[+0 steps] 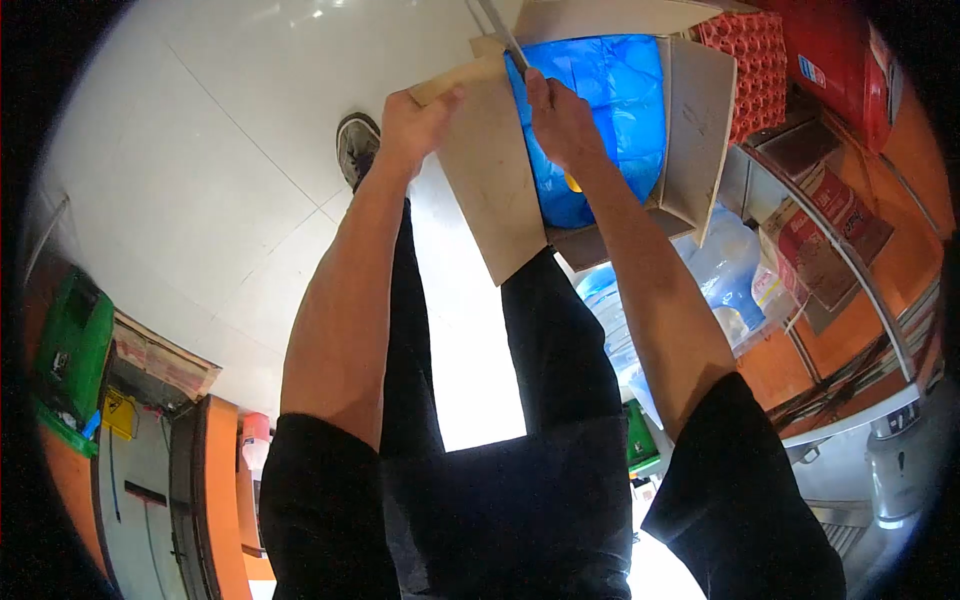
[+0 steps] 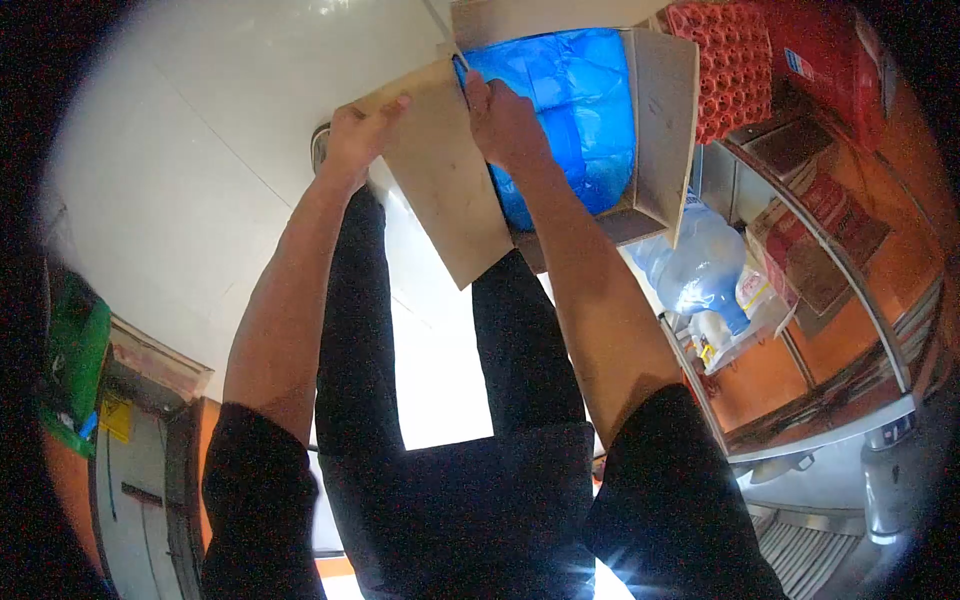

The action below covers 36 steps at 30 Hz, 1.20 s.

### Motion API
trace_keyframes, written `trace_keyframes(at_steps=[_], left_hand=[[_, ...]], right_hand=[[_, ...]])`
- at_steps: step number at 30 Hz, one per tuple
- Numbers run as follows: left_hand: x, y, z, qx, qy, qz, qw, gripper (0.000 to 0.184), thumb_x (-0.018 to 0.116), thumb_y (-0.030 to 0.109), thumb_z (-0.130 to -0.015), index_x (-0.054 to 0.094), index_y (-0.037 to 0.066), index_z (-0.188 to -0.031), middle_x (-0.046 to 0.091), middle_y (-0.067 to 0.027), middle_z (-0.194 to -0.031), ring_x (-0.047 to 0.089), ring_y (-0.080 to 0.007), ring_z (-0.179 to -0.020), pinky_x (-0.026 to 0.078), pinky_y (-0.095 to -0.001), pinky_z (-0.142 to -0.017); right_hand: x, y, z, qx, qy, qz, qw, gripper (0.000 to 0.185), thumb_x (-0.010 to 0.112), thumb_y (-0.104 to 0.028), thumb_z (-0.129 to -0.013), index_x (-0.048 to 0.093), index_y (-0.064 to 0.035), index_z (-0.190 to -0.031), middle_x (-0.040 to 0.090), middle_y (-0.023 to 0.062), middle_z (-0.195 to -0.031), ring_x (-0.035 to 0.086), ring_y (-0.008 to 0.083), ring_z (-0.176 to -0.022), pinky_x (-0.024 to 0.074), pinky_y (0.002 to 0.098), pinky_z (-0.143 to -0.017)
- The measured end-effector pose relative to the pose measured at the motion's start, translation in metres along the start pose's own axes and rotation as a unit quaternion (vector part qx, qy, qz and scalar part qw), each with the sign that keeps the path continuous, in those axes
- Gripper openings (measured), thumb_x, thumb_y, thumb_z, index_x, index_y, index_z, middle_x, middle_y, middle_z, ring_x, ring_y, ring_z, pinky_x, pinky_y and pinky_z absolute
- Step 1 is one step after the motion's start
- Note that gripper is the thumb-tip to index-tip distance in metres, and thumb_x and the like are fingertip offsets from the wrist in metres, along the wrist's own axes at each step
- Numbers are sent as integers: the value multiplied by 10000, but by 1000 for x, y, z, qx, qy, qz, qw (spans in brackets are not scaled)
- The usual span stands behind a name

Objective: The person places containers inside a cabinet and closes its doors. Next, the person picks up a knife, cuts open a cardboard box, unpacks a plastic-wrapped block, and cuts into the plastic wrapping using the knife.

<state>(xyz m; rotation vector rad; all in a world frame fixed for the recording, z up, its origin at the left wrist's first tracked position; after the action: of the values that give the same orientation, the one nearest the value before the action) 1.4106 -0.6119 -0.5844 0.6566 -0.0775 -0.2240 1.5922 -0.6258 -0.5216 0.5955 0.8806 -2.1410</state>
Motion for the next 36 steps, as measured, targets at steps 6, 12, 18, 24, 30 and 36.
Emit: trace_keyframes(at_steps=[6,12,18,24,30,36], left_hand=[[-2,-12,-4,-14,-9,-8,1000,296,687,249,-802,703,10,-977,690,-92,-817,628,-181,-744,488,-324,-682],[-3,-20,-9,-20,-2,-73,997,359,682,329,-791,697,20,-973,690,-164,-845,663,-289,-800,498,-382,-720],[-3,-10,-3,-4,-2,-84,996,352,674,316,-806,688,17,-992,688,-156,-818,665,-274,-787,498,-378,-724],[-3,-14,-3,-29,-2,-77,997,295,661,293,-821,702,29,-944,686,-164,-791,672,-290,-756,503,-386,-724],[-2,18,13,33,8,-153,988,348,653,314,-860,676,-26,-936,690,-144,-798,661,-213,-749,496,-344,-694],[-1,15,15,20,10,-124,992,308,638,304,-858,676,6,-925,677,-163,-759,665,-265,-709,497,-382,-674]], right_hand=[[12,13,-9,65,52,-58,995,607,294,-506,-981,583,28,-983,623,270,-930,585,440,-909,451,474,-807],[18,19,-12,123,29,-83,988,596,284,-474,-986,570,49,-984,586,348,-995,520,536,-997,415,544,-858],[28,12,-58,50,50,-61,996,633,266,-495,-981,569,59,-932,576,286,-866,543,450,-852,433,517,-782],[38,29,-45,-1,42,-103,994,650,277,-533,-969,575,33,-849,537,192,-704,523,327,-643,431,442,-612],[44,29,-29,140,5,-110,984,648,250,-463,-982,609,76,-953,578,371,-978,522,537,-1004,403,548,-908],[47,21,-45,147,-30,-79,986,616,210,-426,-994,570,73,-1003,583,358,-1001,527,541,-995,406,544,-923]])
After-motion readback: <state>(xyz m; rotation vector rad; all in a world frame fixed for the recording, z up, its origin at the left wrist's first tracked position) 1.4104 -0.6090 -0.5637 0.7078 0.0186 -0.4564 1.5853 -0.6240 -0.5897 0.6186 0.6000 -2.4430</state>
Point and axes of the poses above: each hand's wrist, its own z-axis away from the middle knuckle, its own x-axis out of the palm, y = z × x, the point moved 10 cm from there along -z, towards the middle knuckle
